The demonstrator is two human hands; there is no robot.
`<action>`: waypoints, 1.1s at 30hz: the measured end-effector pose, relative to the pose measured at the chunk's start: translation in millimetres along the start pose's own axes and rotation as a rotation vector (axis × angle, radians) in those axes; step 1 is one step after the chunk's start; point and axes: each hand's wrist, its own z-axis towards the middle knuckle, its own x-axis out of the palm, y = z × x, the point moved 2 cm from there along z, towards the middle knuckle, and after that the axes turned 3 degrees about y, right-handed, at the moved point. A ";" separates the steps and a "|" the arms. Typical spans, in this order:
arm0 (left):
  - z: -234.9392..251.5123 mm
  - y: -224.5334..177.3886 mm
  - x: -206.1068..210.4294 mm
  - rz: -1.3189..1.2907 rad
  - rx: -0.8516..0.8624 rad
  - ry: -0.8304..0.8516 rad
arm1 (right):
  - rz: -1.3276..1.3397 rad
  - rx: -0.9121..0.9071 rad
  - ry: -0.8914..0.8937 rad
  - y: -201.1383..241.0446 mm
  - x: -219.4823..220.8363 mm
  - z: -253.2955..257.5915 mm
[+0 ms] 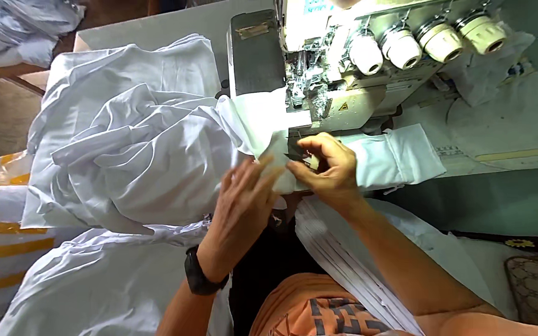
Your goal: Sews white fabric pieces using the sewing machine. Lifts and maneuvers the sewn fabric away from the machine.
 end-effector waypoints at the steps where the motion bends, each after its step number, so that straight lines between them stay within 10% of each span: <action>1: 13.7 5.1 -2.5 0.023 0.019 -0.040 | 0.015 0.091 0.052 -8.8 4.3 -9.5; 7: 79.2 23.3 -8.1 0.080 0.046 0.034 | 0.673 0.511 0.107 -24.4 -2.9 -15.3; 14: 144.1 53.0 -14.0 0.096 -0.175 -0.243 | 0.811 0.467 -0.153 -20.5 -1.5 15.9; 17: 119.0 42.9 -13.4 0.123 0.084 -0.364 | 0.694 0.465 -0.166 -30.3 2.6 5.2; 20: 88.7 16.4 -5.1 0.175 0.303 -0.147 | 0.566 0.370 -0.110 -42.6 13.5 -0.4; 26: 35.5 38.5 -14.8 -0.039 0.296 -0.105 | 0.350 0.084 0.008 -55.0 29.7 -2.7; 33: -29.5 111.7 -32.1 0.058 -0.010 -0.008 | 0.851 0.374 -0.321 -60.0 18.9 0.6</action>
